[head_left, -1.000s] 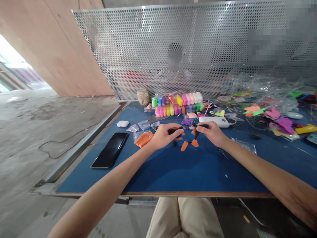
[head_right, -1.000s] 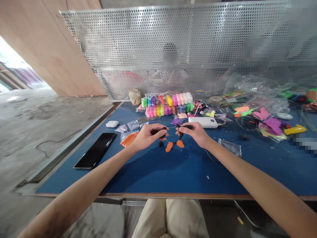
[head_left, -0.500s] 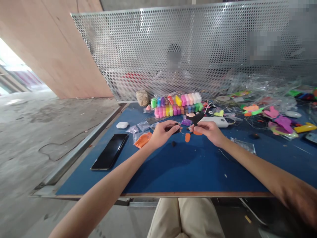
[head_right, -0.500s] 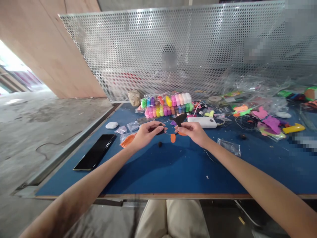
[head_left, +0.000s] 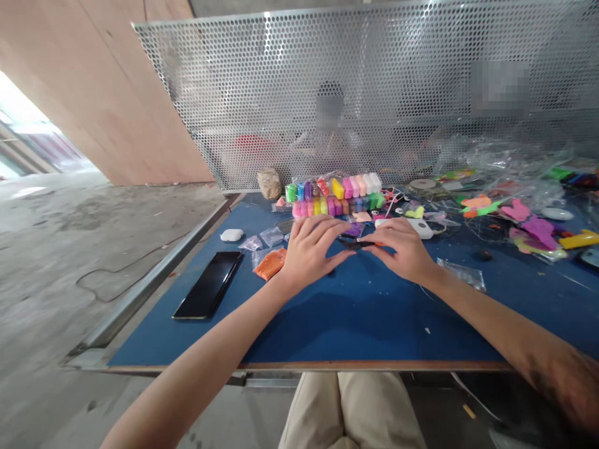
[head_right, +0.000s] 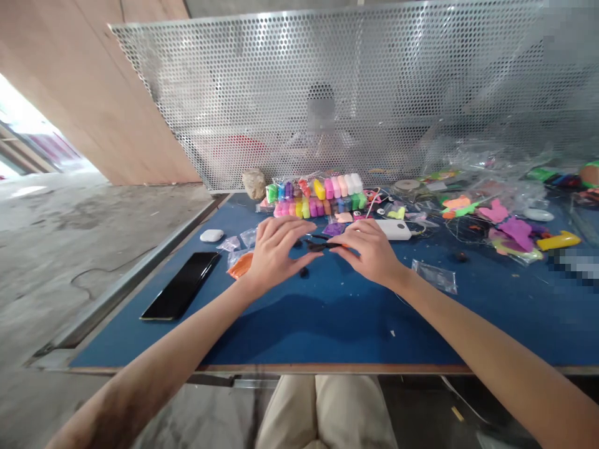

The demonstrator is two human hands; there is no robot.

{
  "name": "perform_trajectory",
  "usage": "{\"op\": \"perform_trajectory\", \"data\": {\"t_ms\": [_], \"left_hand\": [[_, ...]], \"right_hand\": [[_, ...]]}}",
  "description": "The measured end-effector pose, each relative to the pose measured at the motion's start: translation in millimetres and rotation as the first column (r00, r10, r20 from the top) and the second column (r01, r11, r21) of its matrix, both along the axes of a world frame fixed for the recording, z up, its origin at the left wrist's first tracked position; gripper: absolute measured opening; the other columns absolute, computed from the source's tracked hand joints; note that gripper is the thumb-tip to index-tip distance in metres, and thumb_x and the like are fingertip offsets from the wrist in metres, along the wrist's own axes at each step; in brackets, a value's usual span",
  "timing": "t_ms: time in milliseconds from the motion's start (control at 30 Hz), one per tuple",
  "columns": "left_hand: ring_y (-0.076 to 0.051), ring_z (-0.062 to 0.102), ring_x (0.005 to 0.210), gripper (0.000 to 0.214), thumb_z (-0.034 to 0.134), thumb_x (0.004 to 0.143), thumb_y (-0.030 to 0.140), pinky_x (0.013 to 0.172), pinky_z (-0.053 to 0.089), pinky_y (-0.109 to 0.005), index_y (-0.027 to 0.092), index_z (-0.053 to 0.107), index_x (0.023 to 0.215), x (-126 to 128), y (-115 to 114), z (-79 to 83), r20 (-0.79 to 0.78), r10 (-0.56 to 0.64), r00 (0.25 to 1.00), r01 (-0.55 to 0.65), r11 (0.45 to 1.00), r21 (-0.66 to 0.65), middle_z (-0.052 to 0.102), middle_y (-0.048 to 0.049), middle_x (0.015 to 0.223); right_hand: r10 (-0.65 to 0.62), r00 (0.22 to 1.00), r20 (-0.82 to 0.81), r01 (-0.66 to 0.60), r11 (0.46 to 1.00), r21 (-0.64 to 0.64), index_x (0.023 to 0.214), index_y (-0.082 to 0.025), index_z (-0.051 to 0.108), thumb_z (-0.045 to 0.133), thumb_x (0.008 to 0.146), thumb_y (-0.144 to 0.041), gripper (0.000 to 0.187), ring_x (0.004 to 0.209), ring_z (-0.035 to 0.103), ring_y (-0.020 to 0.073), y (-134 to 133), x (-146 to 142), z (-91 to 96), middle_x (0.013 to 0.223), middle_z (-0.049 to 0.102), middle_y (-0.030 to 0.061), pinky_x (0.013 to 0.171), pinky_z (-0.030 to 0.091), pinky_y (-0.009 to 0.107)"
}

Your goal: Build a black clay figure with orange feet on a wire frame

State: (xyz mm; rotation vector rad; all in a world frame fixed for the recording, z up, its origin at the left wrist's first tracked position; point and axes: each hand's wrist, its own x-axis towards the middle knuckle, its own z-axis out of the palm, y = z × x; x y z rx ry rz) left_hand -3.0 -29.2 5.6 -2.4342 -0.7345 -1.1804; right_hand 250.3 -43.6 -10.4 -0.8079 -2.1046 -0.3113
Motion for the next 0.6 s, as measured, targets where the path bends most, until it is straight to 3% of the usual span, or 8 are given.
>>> {"op": "perform_trajectory", "data": {"t_ms": [167,300,433,600], "left_hand": [[-0.018,0.069,0.098,0.019,0.061,0.098,0.031,0.092,0.045,-0.035,0.025,0.07,0.113,-0.7,1.4,-5.8,-0.104,-0.119,0.987,0.12,0.993,0.0,0.077,-0.0027,0.098],[-0.015,0.07,0.084,0.017,0.061,0.098,0.031,0.085,0.047,-0.032,0.023,0.071,0.108,-0.9,3.1,-8.4,-0.09,-0.145,0.985,0.144,0.989,-0.025,0.077,-0.0012,0.092],[-0.015,0.07,0.082,0.016,0.06,0.097,0.031,0.08,0.047,-0.032,0.022,0.072,0.103,1.1,2.8,-10.5,-0.098,-0.128,0.987,0.125,0.992,-0.035,0.078,-0.0018,0.092],[-0.015,0.07,0.079,0.017,0.06,0.098,0.033,0.081,0.048,-0.032,0.023,0.073,0.101,2.5,2.3,-15.5,-0.074,-0.11,0.991,0.105,0.992,-0.062,0.076,-0.0014,0.084]], "right_hand": [[0.047,0.995,0.087,-0.055,0.995,0.086,0.108,-0.024,0.071,0.071,0.091,-0.027,0.017,0.092,0.067,0.0214,-4.7,-6.6,-2.2,0.093,0.076,0.0043,0.091,0.049,0.041],[0.021,0.997,0.068,-0.028,0.994,0.108,0.116,-0.024,0.068,0.076,0.087,-0.033,0.031,0.101,0.066,0.0244,-8.8,-9.9,-2.8,0.105,0.076,0.0047,0.093,0.049,0.043],[0.017,0.997,0.077,-0.029,0.988,0.15,0.117,-0.025,0.069,0.071,0.091,-0.024,0.027,0.095,0.066,0.0224,-12.0,-12.5,-2.8,0.105,0.077,0.0036,0.087,0.05,0.041],[0.075,0.992,0.099,-0.082,0.993,0.079,0.126,-0.026,0.067,0.065,0.094,-0.022,0.032,0.094,0.067,0.0228,-12.7,-11.4,-7.6,0.108,0.077,0.0049,0.083,0.052,0.041]]}}
